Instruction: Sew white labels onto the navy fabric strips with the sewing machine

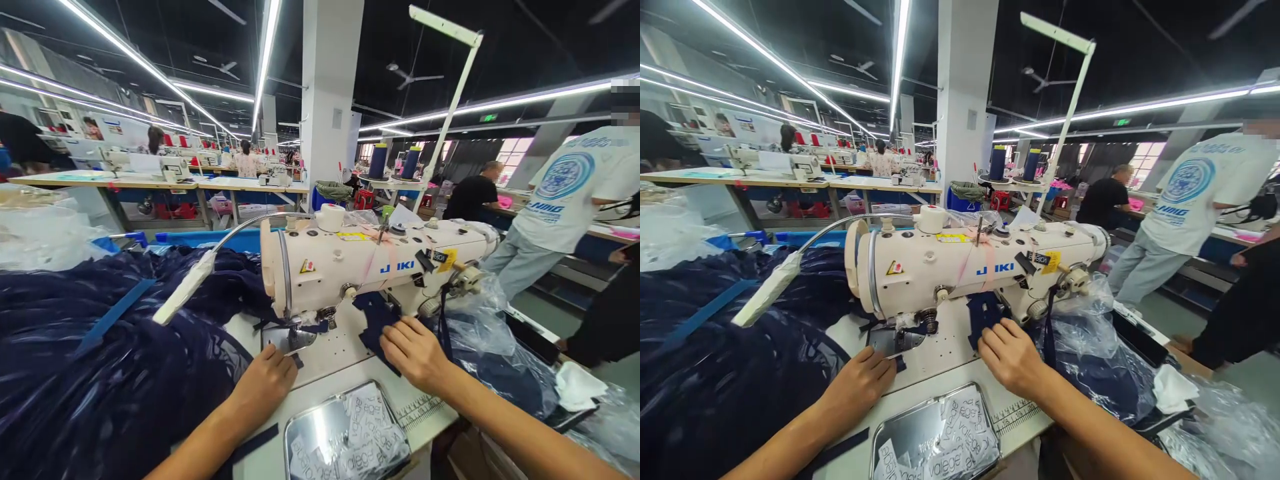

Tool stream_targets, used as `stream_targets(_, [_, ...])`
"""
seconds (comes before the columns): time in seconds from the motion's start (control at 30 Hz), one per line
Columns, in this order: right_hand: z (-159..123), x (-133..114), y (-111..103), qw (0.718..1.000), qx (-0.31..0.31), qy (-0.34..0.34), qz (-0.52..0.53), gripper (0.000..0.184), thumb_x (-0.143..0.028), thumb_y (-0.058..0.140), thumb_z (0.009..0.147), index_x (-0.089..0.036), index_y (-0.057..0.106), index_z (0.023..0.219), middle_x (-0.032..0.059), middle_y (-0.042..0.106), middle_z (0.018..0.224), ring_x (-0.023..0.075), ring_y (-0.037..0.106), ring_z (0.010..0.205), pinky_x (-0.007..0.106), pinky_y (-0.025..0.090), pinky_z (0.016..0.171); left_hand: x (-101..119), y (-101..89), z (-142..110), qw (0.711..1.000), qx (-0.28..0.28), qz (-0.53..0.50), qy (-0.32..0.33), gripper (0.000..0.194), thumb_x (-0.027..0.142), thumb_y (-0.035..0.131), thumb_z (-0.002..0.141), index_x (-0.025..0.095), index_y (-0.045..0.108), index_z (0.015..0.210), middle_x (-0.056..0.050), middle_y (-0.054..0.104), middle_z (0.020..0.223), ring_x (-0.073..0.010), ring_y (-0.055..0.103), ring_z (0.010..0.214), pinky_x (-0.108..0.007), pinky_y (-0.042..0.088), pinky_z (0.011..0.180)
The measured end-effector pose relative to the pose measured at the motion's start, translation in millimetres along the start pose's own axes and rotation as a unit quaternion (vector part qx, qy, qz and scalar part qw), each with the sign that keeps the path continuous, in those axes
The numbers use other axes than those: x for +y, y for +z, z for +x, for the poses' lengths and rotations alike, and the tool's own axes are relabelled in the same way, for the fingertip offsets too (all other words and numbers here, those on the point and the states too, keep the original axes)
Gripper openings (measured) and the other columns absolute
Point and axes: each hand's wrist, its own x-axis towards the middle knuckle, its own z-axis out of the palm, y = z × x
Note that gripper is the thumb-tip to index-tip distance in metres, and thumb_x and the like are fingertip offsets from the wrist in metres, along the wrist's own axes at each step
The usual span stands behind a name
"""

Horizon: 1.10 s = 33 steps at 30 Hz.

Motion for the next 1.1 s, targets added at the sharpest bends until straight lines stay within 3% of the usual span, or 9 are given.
stream_targets(0.1, [-18, 8, -25, 0.994, -0.084, 0.047, -0.046, 0.024, -0.006, 0.039, 0.082, -0.014, 0.057, 0.067, 0.0096, 0.059, 0.081, 0.0186, 0.05, 0.073, 0.039, 0.035, 0.08, -1, 1.6, 0, 1.0, 0.01, -0.005, -0.006, 0.021, 0.0, 0.047, 0.077, 0.012, 0.052, 0.062, -0.002, 0.053, 0.059, -0.0159, 0.043, 0.056, -0.031, 0.027, 0.061])
stream_targets(0.17, [-21, 12, -26, 0.989, -0.118, 0.085, -0.032, 0.021, -0.012, 0.045, 0.081, -0.016, 0.054, 0.062, 0.0069, 0.059, 0.076, 0.0181, 0.05, 0.072, 0.037, 0.036, 0.078, -1, 1.7, 1, 1.0, 0.009, -0.008, -0.01, 0.021, 0.0, 0.048, 0.077, 0.013, 0.052, 0.061, -0.002, 0.054, 0.059, -0.0156, 0.042, 0.056, -0.031, 0.027, 0.062])
stream_targets(0.33, [11, 28, 18, 0.966, -0.206, 0.147, -0.041, 0.013, -0.01, 0.049, 0.079, -0.015, 0.059, 0.074, 0.0085, 0.062, 0.082, 0.0195, 0.054, 0.074, 0.032, 0.039, 0.069, 0, 1.0, 0, 1.0, 0.0, -0.008, -0.013, 0.021, 0.001, 0.047, 0.079, 0.013, 0.052, 0.062, -0.002, 0.054, 0.06, -0.0152, 0.042, 0.056, -0.031, 0.026, 0.062])
stream_targets(0.4, [28, 36, 42, 0.95, -0.261, 0.166, -0.05, 0.018, -0.005, 0.045, 0.079, -0.014, 0.061, 0.082, 0.012, 0.063, 0.086, 0.023, 0.056, 0.082, 0.034, 0.039, 0.07, 1, 1.1, -1, 1.0, -0.004, -0.007, -0.017, 0.021, 0.001, 0.046, 0.08, 0.013, 0.051, 0.063, -0.002, 0.053, 0.06, -0.0151, 0.042, 0.055, -0.031, 0.026, 0.061])
stream_targets(0.5, [40, 47, 71, 0.944, -0.277, 0.172, -0.042, 0.025, -0.001, 0.043, 0.077, -0.013, 0.061, 0.091, 0.0139, 0.064, 0.087, 0.0236, 0.057, 0.083, 0.034, 0.04, 0.072, 1, 1.9, -2, 1.0, 0.0, -0.005, -0.019, 0.02, 0.0, 0.045, 0.079, 0.012, 0.051, 0.065, -0.002, 0.053, 0.06, -0.0155, 0.043, 0.056, -0.031, 0.026, 0.061])
stream_targets(0.7, [35, 63, 87, 0.948, -0.288, 0.131, -0.011, 0.02, -0.002, 0.048, 0.073, -0.015, 0.064, 0.073, 0.0095, 0.065, 0.07, 0.0219, 0.061, 0.07, 0.03, 0.042, 0.064, 0, 3.6, -1, 0.999, 0.023, -0.012, -0.024, 0.022, -0.003, 0.04, 0.077, 0.012, 0.052, 0.065, -0.002, 0.053, 0.059, -0.0163, 0.044, 0.054, -0.031, 0.026, 0.06])
stream_targets(0.87, [30, 43, 70, 0.969, -0.229, 0.098, 0.012, 0.023, -0.008, 0.041, 0.082, -0.014, 0.063, 0.084, 0.0118, 0.066, 0.081, 0.0212, 0.061, 0.075, 0.032, 0.044, 0.063, 0, 3.0, 0, 0.999, 0.021, -0.021, -0.03, 0.026, -0.005, 0.037, 0.075, 0.013, 0.052, 0.062, -0.002, 0.053, 0.057, -0.016, 0.044, 0.053, -0.03, 0.027, 0.06])
stream_targets(1.0, [16, 11, 45, 0.996, 0.017, 0.016, 0.089, 0.022, -0.006, 0.04, 0.084, -0.008, 0.058, 0.097, 0.0167, 0.064, 0.098, 0.0186, 0.061, 0.081, 0.028, 0.048, 0.058, -1, 2.4, 1, 1.0, 0.007, -0.015, -0.027, 0.026, -0.004, 0.038, 0.076, 0.013, 0.053, 0.063, -0.002, 0.054, 0.058, -0.016, 0.044, 0.053, -0.03, 0.028, 0.059])
stream_targets(1.1, [8, -7, 28, 0.984, 0.105, 0.008, 0.142, 0.023, -0.002, 0.044, 0.082, -0.005, 0.055, 0.102, 0.0184, 0.064, 0.096, 0.0196, 0.061, 0.089, 0.029, 0.052, 0.064, -1, 0.9, 1, 1.0, -0.004, -0.013, -0.026, 0.024, -0.003, 0.04, 0.076, 0.012, 0.054, 0.063, -0.002, 0.055, 0.058, -0.016, 0.044, 0.054, -0.03, 0.029, 0.059])
